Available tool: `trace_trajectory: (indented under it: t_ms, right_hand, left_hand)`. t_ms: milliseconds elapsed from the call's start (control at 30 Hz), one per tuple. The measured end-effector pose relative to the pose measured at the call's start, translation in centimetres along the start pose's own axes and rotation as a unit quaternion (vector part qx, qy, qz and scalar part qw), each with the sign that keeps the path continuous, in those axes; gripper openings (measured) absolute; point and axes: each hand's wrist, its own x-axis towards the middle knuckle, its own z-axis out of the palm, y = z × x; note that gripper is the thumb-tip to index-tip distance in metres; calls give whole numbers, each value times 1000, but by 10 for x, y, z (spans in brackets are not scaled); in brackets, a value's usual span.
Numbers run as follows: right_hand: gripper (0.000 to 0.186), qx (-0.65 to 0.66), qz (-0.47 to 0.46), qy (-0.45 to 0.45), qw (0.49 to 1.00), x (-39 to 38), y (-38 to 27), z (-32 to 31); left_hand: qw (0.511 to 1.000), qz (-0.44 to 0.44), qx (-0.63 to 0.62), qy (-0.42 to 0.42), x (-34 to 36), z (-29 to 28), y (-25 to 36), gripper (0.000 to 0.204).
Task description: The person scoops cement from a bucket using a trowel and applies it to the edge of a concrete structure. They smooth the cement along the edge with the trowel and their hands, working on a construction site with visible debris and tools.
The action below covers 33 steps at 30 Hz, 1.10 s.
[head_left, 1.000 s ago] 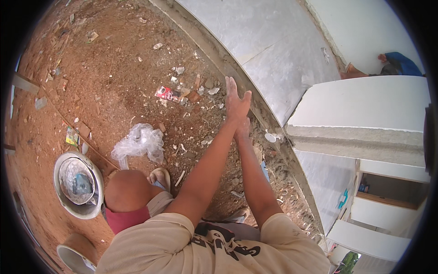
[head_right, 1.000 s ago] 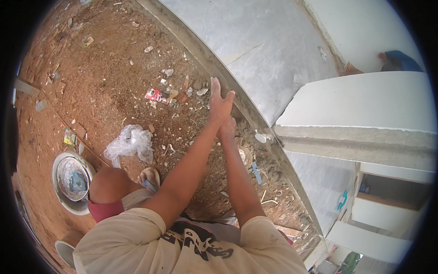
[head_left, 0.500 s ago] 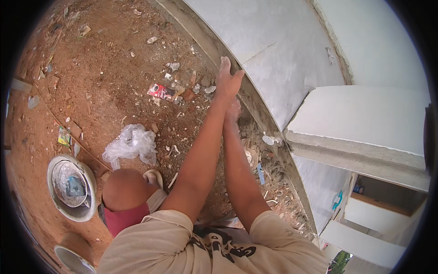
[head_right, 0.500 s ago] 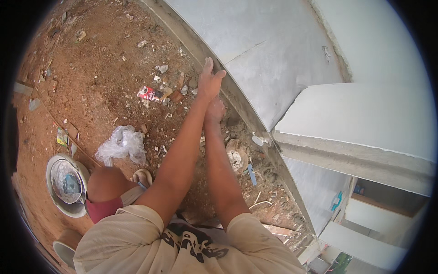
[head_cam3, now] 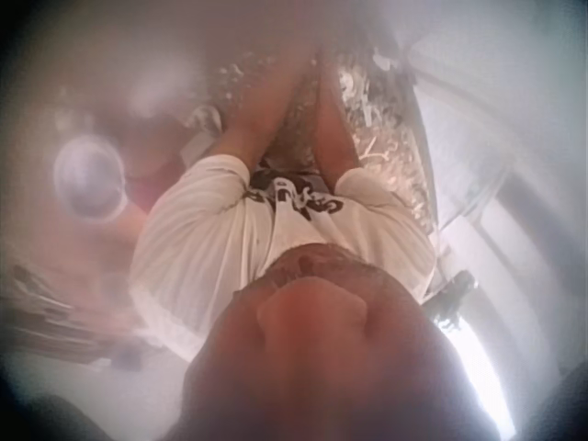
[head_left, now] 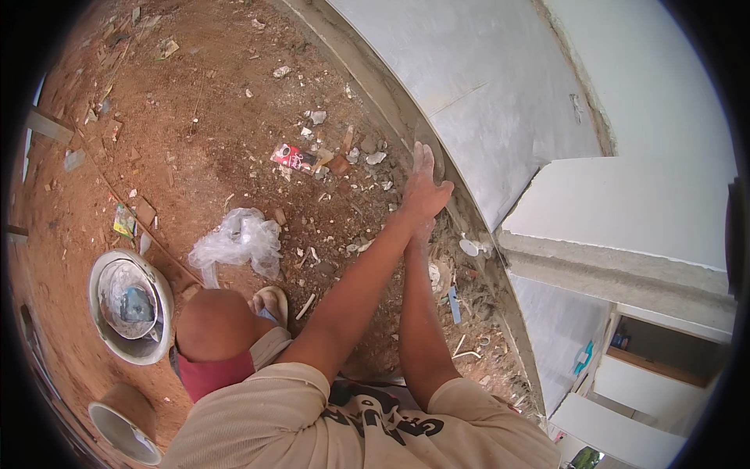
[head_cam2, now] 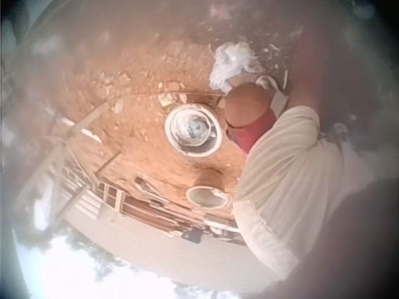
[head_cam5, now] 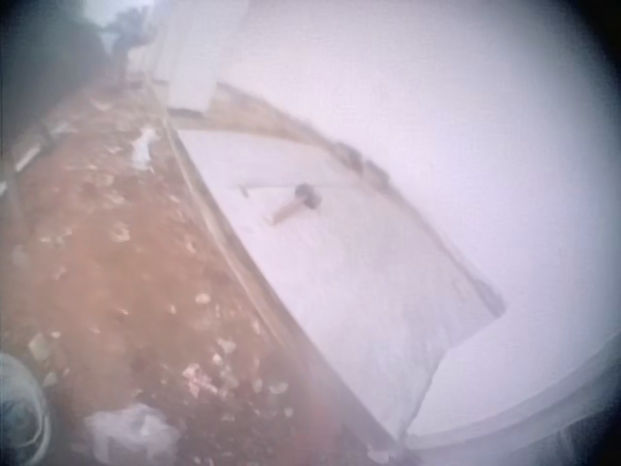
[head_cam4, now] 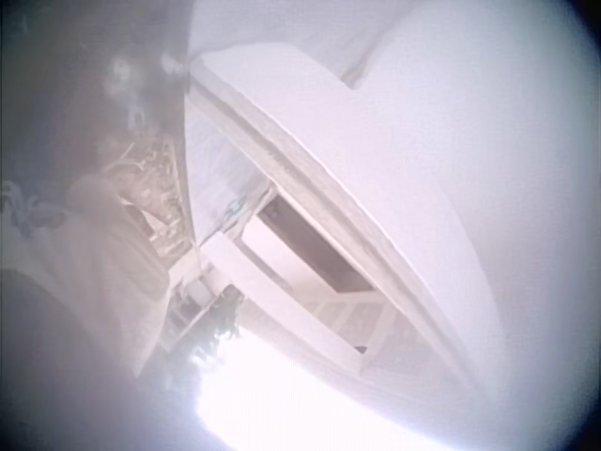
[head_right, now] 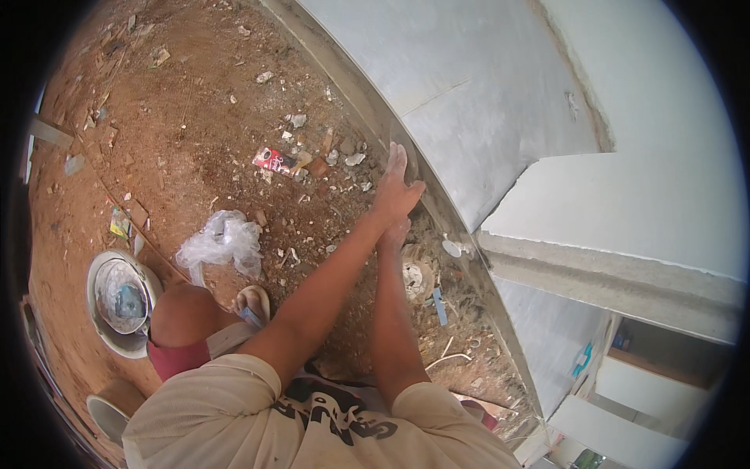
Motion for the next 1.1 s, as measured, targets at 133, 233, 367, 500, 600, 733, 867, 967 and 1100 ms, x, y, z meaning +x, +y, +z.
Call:
trace_trajectory:
  t_ms: [133,233,367,500,600,733,867,967,1100]
  right_hand:
    - [33,75,-36,20,996,-33,4,-10]
    - [33,-25,-69,-33,997,-31,-6,-11]
    - [36,-62,-164,-70,982,0,-46,0]
    - [39,-123,-221,-85,964,38,-103,13]
    - [44,-64,-199,-75,975,60,-137,25]
    - [47,-69,-169,-76,980,78,-158,30]
    - [42,-21,-198,-36,979,80,-151,34]
    - [37,102,-119,-46,987,74,-148,34]
    - [34,152,-60,-11,986,73,-119,45]
  left_hand:
    - [1000,7,5,-6,-20,1,-12,81]
    - [999,0,7,41,-19,-10,-12,79]
    - [992,-3,0,125,14,-40,-5,76]
    - [988,-13,-4,154,65,-80,-2,76]
    - [991,-12,-14,136,101,-101,-1,77]
    - [997,-8,-7,78,125,-110,0,80]
    - [997,3,-25,67,129,-101,-3,86]
    - [997,13,35,66,126,-94,-9,86]
    - [998,16,49,34,108,-73,-6,91]
